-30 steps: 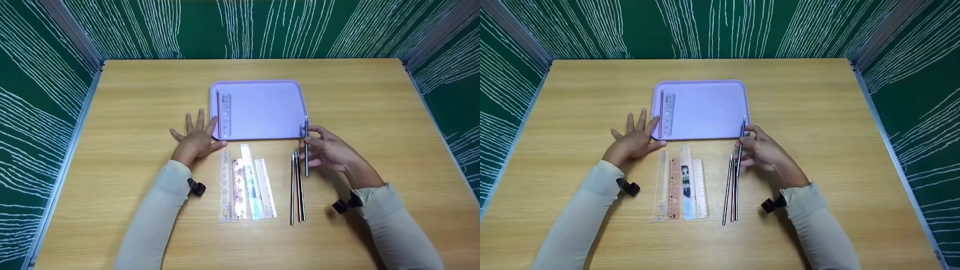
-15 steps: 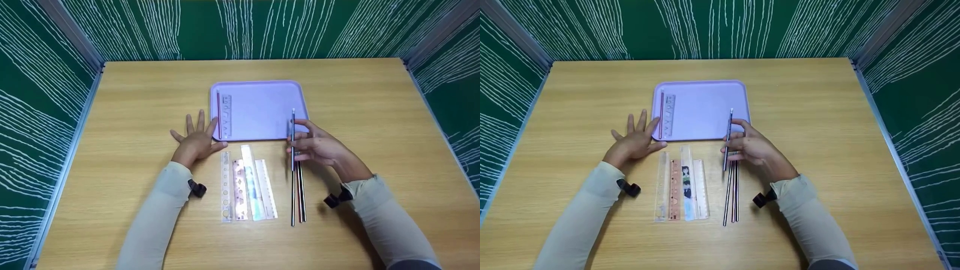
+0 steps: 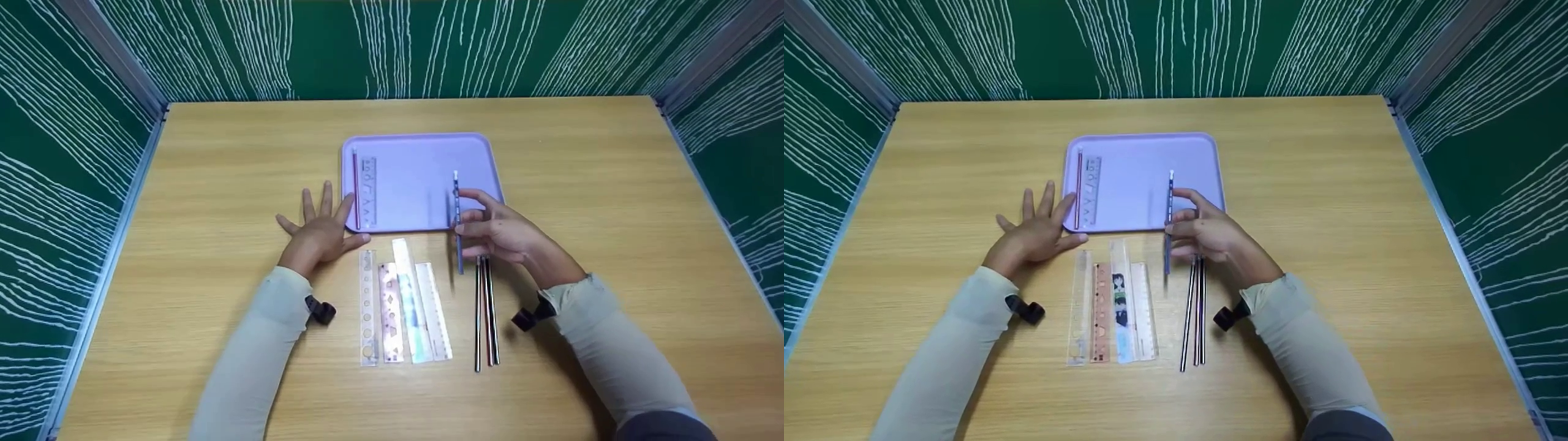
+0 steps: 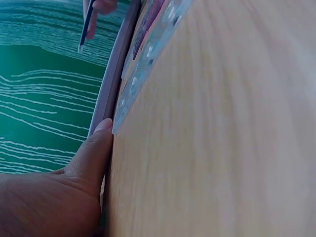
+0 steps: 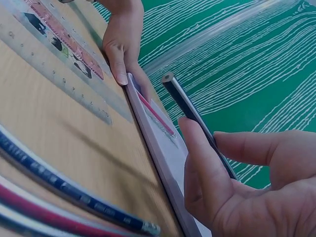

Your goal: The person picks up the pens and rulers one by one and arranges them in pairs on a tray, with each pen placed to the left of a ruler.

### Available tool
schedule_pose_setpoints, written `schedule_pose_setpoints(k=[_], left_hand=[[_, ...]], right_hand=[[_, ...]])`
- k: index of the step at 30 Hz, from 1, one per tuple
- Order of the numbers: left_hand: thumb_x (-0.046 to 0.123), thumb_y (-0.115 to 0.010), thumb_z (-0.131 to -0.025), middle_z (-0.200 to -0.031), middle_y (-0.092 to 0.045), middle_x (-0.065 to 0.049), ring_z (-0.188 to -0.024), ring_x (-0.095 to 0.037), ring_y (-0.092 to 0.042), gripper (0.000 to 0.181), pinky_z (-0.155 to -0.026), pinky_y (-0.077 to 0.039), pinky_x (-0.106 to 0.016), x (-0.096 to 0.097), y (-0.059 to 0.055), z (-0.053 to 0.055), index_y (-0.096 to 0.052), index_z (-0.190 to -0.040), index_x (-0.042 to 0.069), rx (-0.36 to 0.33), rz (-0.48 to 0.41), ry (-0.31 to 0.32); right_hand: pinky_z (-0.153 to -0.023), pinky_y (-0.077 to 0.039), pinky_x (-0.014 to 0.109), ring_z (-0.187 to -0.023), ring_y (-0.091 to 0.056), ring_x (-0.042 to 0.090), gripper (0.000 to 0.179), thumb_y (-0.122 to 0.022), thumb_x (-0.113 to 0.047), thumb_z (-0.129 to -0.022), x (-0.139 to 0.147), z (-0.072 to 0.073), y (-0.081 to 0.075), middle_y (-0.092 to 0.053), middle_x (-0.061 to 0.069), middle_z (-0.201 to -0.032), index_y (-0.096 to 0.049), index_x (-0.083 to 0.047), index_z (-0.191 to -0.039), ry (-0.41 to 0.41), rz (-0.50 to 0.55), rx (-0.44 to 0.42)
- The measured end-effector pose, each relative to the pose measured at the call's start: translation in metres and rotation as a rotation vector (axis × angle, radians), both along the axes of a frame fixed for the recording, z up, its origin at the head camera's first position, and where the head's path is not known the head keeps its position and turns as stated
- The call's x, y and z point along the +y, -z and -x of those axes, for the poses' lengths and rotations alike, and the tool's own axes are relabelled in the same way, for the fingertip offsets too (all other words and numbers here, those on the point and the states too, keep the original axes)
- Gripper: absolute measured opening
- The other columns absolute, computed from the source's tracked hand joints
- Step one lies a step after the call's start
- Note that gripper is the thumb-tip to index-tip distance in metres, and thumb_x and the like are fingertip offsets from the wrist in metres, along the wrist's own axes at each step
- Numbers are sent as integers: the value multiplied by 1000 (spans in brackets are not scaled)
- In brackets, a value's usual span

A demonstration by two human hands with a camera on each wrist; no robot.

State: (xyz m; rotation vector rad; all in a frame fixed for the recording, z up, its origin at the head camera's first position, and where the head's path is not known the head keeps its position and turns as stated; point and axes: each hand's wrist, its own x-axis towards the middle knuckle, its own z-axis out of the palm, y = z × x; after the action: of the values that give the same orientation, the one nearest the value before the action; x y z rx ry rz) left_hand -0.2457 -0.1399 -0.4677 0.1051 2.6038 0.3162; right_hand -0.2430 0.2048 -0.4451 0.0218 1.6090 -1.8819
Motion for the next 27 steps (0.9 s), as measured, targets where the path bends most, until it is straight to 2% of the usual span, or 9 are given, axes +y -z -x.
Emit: schedule_pose_setpoints(k=[6,12,27], left_hand=[[82,-45,-89,-164,39,-1,-148,-42,38,99,-96,15,-91,-1,0,0,11,-161,45,1,6,4],[82,-45,-88,-164,38,-1,-148,-42,38,99,-96,15,-91,0,1,0,10,-161,45,6,-3,5],[80,-46,-90,-164,39,0,-148,-41,38,98,-97,15,-91,0,-2,-1,10,-161,45,11,-23,11]], right_hand=[[-72,-64,39,-90,-68,19,82,-67,5,-93,-12,11,-2,-56,2,-108,-28,-26,-158,-8,8,12],[-69,-64,38,-85,-67,16,83,-67,6,-92,-20,18,-2,-56,2,-107,-28,-26,-158,-4,8,2],[-66,-64,39,-82,-66,17,81,-68,7,-90,-51,41,2,-56,0,-103,-35,-27,-156,40,-24,23]])
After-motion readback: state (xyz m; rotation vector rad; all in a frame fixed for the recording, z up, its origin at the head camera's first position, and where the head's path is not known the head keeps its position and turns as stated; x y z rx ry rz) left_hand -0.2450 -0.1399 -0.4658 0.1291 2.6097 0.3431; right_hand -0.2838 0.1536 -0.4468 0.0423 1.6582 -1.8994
